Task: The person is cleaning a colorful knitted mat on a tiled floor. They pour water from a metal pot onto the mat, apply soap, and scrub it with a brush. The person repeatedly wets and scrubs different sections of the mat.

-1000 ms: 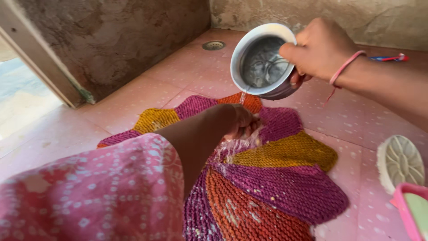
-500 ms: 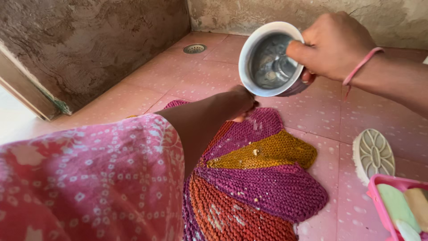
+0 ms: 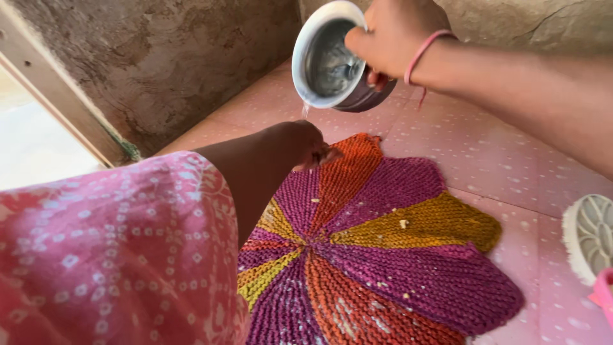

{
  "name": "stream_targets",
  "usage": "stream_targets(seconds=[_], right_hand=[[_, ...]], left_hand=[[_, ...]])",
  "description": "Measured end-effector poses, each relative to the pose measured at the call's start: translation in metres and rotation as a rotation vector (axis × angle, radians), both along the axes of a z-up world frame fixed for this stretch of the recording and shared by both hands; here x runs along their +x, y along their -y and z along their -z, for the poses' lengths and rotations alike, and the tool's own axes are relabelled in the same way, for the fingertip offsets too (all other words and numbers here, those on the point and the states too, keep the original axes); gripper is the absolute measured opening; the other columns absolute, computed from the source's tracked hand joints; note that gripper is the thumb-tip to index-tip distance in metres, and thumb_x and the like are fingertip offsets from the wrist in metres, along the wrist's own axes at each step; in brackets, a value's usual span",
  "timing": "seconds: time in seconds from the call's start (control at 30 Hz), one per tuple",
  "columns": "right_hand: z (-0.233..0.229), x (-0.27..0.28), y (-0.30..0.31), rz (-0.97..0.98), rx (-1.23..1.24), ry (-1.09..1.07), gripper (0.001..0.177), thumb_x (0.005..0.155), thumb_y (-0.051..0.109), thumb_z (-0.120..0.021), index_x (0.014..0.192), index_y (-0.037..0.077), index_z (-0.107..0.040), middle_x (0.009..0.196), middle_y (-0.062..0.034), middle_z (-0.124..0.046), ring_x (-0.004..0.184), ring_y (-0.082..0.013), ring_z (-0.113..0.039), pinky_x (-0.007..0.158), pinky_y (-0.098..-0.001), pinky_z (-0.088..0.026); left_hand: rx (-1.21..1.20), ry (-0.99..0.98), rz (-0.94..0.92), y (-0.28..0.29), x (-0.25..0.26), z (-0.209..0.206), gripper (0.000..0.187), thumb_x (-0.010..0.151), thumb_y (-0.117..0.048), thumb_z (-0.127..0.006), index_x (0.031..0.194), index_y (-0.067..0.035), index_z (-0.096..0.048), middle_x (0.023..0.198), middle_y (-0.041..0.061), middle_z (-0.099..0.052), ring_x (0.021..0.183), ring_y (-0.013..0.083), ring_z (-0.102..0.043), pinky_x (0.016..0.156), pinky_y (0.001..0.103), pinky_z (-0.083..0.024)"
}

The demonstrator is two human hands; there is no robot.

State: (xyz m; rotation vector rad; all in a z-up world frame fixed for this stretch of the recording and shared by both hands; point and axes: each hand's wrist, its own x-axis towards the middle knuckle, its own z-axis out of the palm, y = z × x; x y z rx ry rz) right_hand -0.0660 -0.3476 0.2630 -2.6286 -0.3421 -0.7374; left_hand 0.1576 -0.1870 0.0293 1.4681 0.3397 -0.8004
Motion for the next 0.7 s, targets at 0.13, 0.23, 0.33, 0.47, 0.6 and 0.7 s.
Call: stream_targets(seconds=[0.13, 0.23, 0.33, 0.47, 0.6, 0.7], right_hand=[[-0.003, 0.003, -0.011, -0.011, 0.169, -0.153, 0.034, 0.097, 0.025, -0.053, 0.078, 0.001, -0.069, 0.064, -0.0090, -0.071, 0.053, -0.0183, -0.072, 0.051, -0.0323, -0.057], [0.000, -0.003, -0.015, 0.011, 0.164, -0.135, 0.032, 0.096, 0.024, -0.053, 0.078, 0.003, -0.069, 0.062, -0.0083, -0.071, 0.053, -0.0180, -0.072, 0.051, -0.0310, -0.057], [0.003, -0.008, -0.017, 0.017, 0.088, -0.077, 0.034, 0.095, 0.022, -0.056, 0.072, 0.001, -0.070, 0.060, -0.0081, -0.071, 0.052, -0.0182, -0.073, 0.054, -0.0304, -0.057], [0.006, -0.004, -0.013, -0.038, -0.139, 0.108, 0.043, 0.101, 0.025, -0.057, 0.066, 0.004, -0.070, 0.058, -0.0070, -0.069, 0.049, -0.0184, -0.069, 0.051, -0.0357, -0.055], [0.005, 0.011, -0.010, -0.072, -0.397, 0.362, 0.041, 0.101, 0.029, -0.063, 0.070, 0.003, -0.071, 0.055, -0.0136, -0.063, 0.043, -0.0248, -0.060, 0.047, -0.0409, -0.051], [0.003, 0.020, -0.007, -0.054, -0.444, 0.345, 0.039, 0.097, 0.027, -0.064, 0.068, 0.001, -0.069, 0.053, -0.0175, -0.058, 0.041, -0.0289, -0.057, 0.045, -0.0448, -0.048]], left_hand=[[0.071, 0.065, -0.082, -0.027, -0.002, -0.026, 0.028, 0.110, -0.015, -0.044, 0.106, 0.007, -0.061, 0.092, 0.023, -0.069, 0.072, 0.0265, -0.067, 0.049, 0.033, -0.054], [0.094, 0.065, -0.128, -0.047, -0.021, -0.046, 0.029, 0.110, -0.016, -0.043, 0.103, 0.005, -0.062, 0.086, 0.020, -0.067, 0.067, 0.0233, -0.063, 0.048, 0.031, -0.052], [0.098, 0.026, -0.158, -0.056, -0.044, -0.055, 0.030, 0.110, -0.018, -0.043, 0.100, 0.003, -0.062, 0.080, 0.017, -0.065, 0.062, 0.0201, -0.060, 0.046, 0.029, -0.049], [0.030, -0.072, -0.182, -0.047, -0.068, -0.057, 0.031, 0.110, -0.020, -0.043, 0.096, 0.000, -0.062, 0.073, 0.012, -0.061, 0.056, 0.0158, -0.055, 0.043, 0.026, -0.046], [-0.091, -0.147, -0.112, -0.009, -0.067, -0.051, 0.033, 0.109, -0.022, -0.042, 0.092, -0.003, -0.063, 0.066, 0.008, -0.058, 0.049, 0.0115, -0.050, 0.041, 0.023, -0.043], [-0.075, -0.051, 0.000, 0.026, -0.061, -0.051, 0.022, 0.111, -0.012, -0.048, 0.099, -0.004, -0.064, 0.078, 0.012, -0.068, 0.065, 0.0183, -0.065, 0.051, 0.027, -0.054]])
